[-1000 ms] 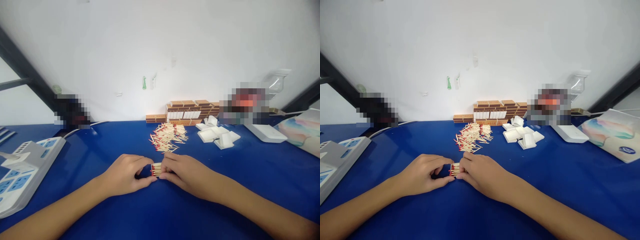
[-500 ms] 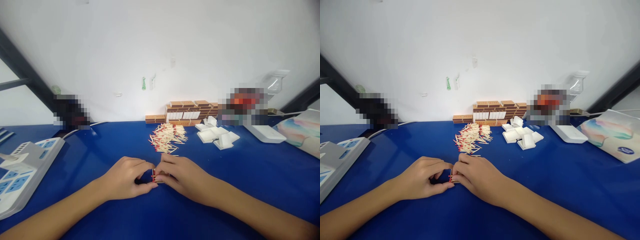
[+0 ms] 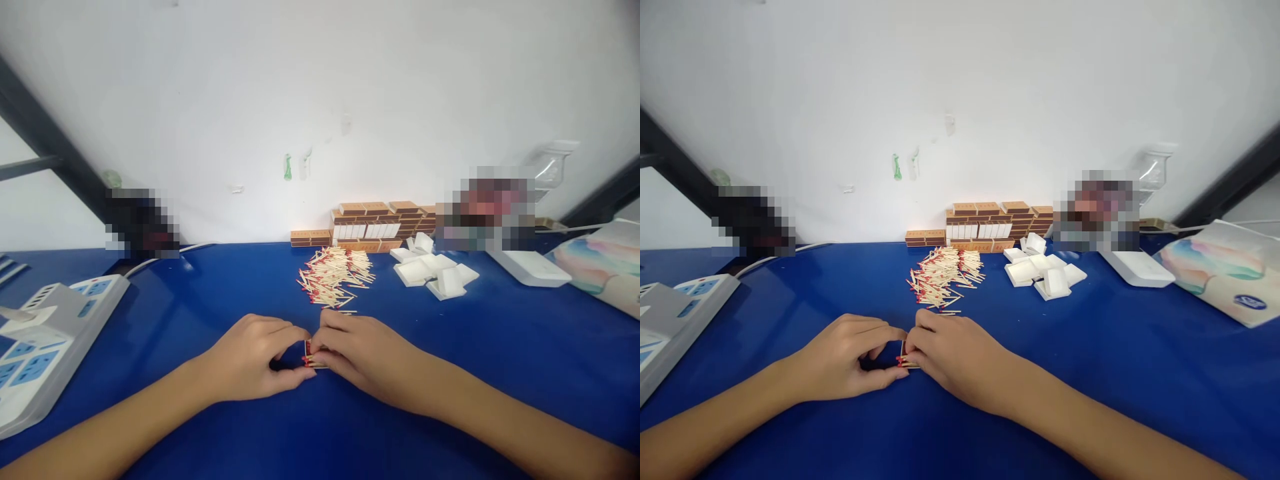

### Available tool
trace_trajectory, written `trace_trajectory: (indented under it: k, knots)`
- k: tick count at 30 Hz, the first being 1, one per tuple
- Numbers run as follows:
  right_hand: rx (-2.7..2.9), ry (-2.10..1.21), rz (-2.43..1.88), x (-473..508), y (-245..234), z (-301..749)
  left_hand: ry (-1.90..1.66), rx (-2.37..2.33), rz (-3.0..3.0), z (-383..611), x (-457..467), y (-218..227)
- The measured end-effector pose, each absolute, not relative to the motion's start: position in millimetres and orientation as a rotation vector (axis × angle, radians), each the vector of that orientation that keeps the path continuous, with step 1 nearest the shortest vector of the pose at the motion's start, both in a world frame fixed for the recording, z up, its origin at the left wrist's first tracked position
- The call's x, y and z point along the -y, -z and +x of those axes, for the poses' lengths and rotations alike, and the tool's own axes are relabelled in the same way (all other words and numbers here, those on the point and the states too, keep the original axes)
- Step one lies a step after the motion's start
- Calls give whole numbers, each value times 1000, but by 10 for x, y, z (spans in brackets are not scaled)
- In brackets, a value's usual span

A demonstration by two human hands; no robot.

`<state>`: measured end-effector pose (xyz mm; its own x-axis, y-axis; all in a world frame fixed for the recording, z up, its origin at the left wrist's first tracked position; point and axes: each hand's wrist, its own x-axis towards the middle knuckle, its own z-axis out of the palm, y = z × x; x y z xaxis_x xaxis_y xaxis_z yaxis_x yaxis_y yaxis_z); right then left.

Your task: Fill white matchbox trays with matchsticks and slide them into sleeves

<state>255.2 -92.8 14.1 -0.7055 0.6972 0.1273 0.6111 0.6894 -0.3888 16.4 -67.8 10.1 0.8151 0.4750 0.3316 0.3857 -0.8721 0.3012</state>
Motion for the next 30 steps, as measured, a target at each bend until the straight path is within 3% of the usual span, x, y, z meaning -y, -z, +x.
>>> trace_trajectory:
  k: [5,14,30]
  knots:
    - [2630,-371,-973,955,-156,2568,-594,-682,2782,155,666,-101]
    - [2587,-593,-993,959,-209,2583,-569,-687,2784,155,672,-104]
    - [2712,-306,-1018,970,-205,2539,-584,-686,2786,151,667,-91]
